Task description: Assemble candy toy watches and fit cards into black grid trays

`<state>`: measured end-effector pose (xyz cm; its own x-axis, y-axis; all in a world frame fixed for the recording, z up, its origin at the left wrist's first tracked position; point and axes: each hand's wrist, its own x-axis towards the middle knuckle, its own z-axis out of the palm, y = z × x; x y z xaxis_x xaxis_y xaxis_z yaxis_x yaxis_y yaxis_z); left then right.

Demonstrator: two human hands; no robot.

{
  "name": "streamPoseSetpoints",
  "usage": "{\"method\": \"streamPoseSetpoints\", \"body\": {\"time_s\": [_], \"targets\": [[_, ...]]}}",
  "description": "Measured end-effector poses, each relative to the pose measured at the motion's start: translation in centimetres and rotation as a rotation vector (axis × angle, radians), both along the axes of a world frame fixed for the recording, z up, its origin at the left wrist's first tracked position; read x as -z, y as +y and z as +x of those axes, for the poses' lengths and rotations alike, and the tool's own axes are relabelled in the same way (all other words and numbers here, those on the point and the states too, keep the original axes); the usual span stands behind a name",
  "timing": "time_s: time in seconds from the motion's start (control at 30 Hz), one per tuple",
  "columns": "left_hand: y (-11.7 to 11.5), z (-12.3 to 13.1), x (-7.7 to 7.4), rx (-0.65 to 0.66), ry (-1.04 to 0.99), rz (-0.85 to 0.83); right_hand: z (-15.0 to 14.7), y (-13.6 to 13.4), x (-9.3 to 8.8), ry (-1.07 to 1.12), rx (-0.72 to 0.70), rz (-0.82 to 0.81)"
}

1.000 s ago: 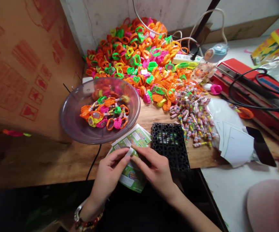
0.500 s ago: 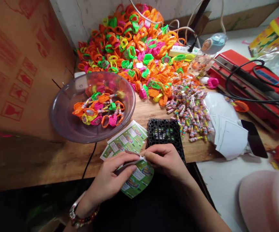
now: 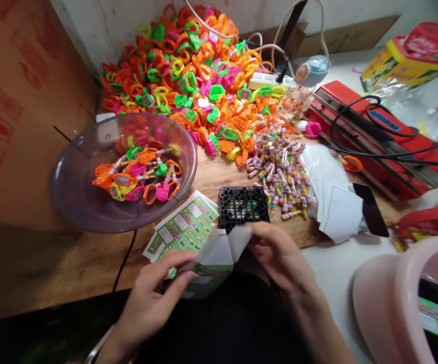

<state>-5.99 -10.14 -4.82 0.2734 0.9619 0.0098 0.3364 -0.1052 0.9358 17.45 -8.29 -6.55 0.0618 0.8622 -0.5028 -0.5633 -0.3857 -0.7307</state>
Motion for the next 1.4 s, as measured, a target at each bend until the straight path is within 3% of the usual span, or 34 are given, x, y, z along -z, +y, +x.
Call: {"method": "streamPoseSetpoints", "body": {"time_s": [0.1, 0.13, 0.2, 0.23, 0.3, 0.4, 0.5, 0.57, 0.73, 0.9, 1.07, 1.17, 1.27, 1.4], "targets": [[0.8, -1.6, 3.4, -0.242, 0.046, -0.261, 2.9, 0.9, 1.0, -0.182, 0.423, 0.074], [1.2, -1.9, 4.6, -0.284, 0.119, -0.27, 3.5, 1.2, 1.4, -0.357, 0.556, 0.132], [1.9, -2.1, 6.4, -0.361, 0.416, -0.127, 3.8, 1.4, 2.2, -0.862, 0.712, 0.32], [2.0, -1.8, 6.9, -0.387, 0.6, -0.004, 3.5, 1.4, 2.5, -1.143, 0.71, 0.45], [2.0, -0.5, 6.9, -0.366, 0.871, 0.274, 2.4, 1.5, 3.1, -1.603, 0.569, 0.718], [1.3, 2.6, 5.8, -0.096, 0.853, 0.59, 0.3, 1.9, 3.8, -1.878, 0.302, 0.953], [0.7, 5.5, 5.3, 0.191, 0.701, 0.704, -0.7, 2.2, 4.7, -1.876, 0.112, 0.937], [0.4, 6.6, 5.8, 0.264, 0.676, 0.711, -0.6, 2.1, 5.2, -1.805, -0.019, 0.865], [0.2, 7.0, 7.5, 0.273, 0.678, 0.733, 0.0, 1.9, 6.2, -1.626, -0.228, 0.765], [0.4, 6.9, 7.4, 0.262, 0.677, 0.736, 0.0, 1.7, 6.1, -1.697, -0.33, 0.734], [0.4, 6.9, 7.4, 0.262, 0.676, 0.763, 0.7, 0.7, 3.6, -1.545, -0.713, 0.786], [0.4, 7.0, 7.6, 0.267, 0.682, 0.795, 1.2, 0.9, 3.7, -1.488, -0.858, 0.799], [0.2, 7.1, 7.5, 0.261, 0.718, 0.817, 2.5, 1.9, 5.5, -1.609, -0.784, 0.653], [0.1, 7.3, 7.0, 0.247, 0.733, 0.784, 5.1, 2.9, 6.9, -1.694, -0.473, 0.37]]}}
